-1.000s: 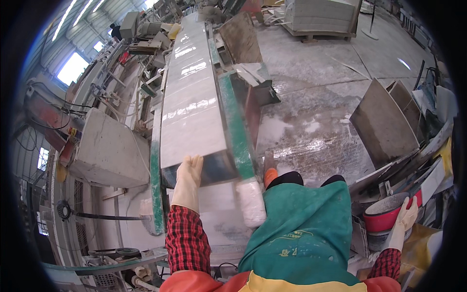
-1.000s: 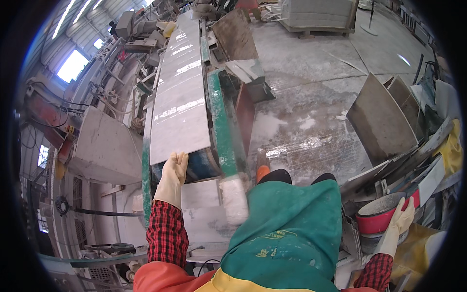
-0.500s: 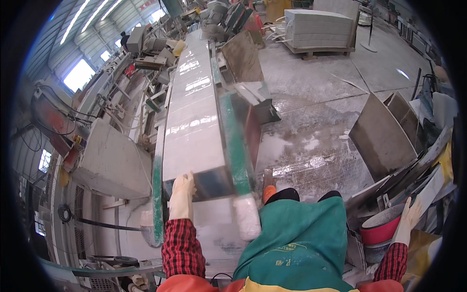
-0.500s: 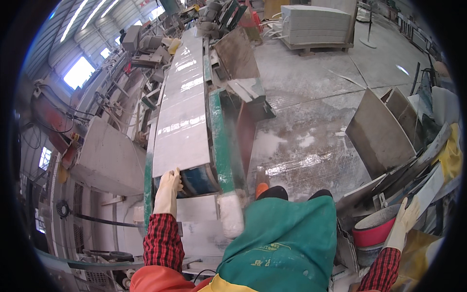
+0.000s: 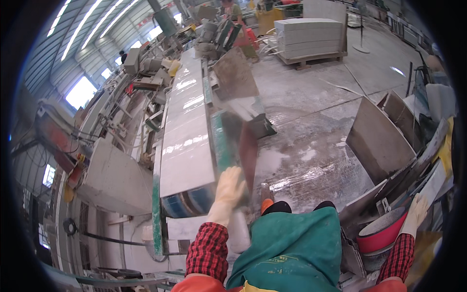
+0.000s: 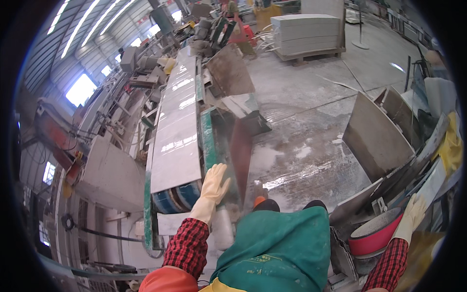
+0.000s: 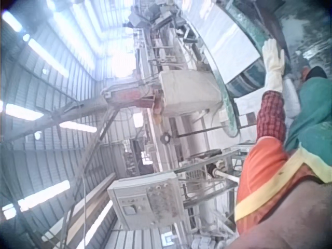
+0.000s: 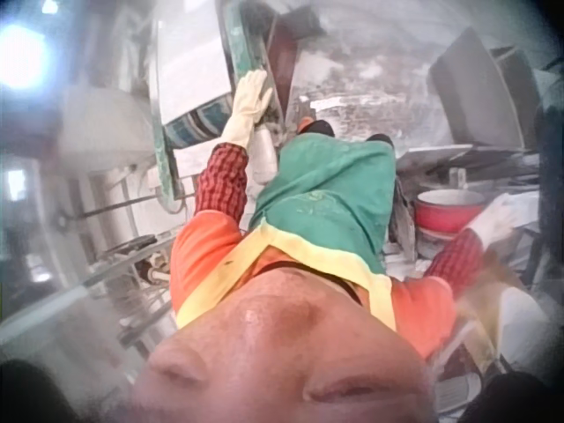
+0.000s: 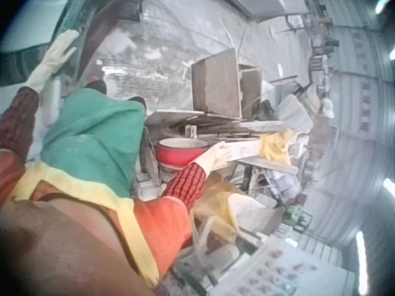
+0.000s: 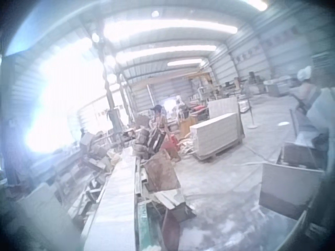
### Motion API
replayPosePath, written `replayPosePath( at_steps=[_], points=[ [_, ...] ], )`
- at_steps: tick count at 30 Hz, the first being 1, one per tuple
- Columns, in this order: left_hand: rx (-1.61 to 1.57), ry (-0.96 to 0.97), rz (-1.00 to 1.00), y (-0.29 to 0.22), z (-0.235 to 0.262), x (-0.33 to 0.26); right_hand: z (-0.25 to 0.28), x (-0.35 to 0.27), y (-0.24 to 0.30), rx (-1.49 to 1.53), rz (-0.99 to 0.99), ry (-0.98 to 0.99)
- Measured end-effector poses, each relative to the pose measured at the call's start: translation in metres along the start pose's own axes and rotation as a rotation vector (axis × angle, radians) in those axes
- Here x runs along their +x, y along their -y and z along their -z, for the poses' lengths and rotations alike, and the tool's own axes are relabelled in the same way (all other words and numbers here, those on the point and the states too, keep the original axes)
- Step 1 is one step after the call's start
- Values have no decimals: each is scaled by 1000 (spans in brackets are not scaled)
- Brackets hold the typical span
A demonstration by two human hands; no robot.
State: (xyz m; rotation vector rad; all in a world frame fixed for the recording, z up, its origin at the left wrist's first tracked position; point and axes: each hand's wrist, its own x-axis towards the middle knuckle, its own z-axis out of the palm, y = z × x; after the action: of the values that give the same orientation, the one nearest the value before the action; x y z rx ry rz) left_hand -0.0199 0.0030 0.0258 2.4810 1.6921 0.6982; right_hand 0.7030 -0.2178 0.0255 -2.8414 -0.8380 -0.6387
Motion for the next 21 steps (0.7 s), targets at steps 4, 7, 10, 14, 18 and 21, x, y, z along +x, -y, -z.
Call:
replayPosePath(
  at_steps=[4, 7, 10, 14, 18, 21],
  points=[
    [31, -38, -6, -5, -5, 2, -3, 20, -14, 28, -67, 126],
    [-2, -21, 15, -11, -6, 5, 7, 12, -4, -18, -150, 147],
    [13, -31, 22, -7, -5, 2, 1, 11, -5, 30, -121, 83],
    [16, -86, -27, -2, -11, 3, -36, 18, -36, 51, 10, -39],
    [3, -98, -25, -3, -10, 3, -25, 12, -30, 74, 44, -38],
    [2, -105, -7, -6, -8, 3, -28, 9, -29, 68, 46, -56]
  ],
)
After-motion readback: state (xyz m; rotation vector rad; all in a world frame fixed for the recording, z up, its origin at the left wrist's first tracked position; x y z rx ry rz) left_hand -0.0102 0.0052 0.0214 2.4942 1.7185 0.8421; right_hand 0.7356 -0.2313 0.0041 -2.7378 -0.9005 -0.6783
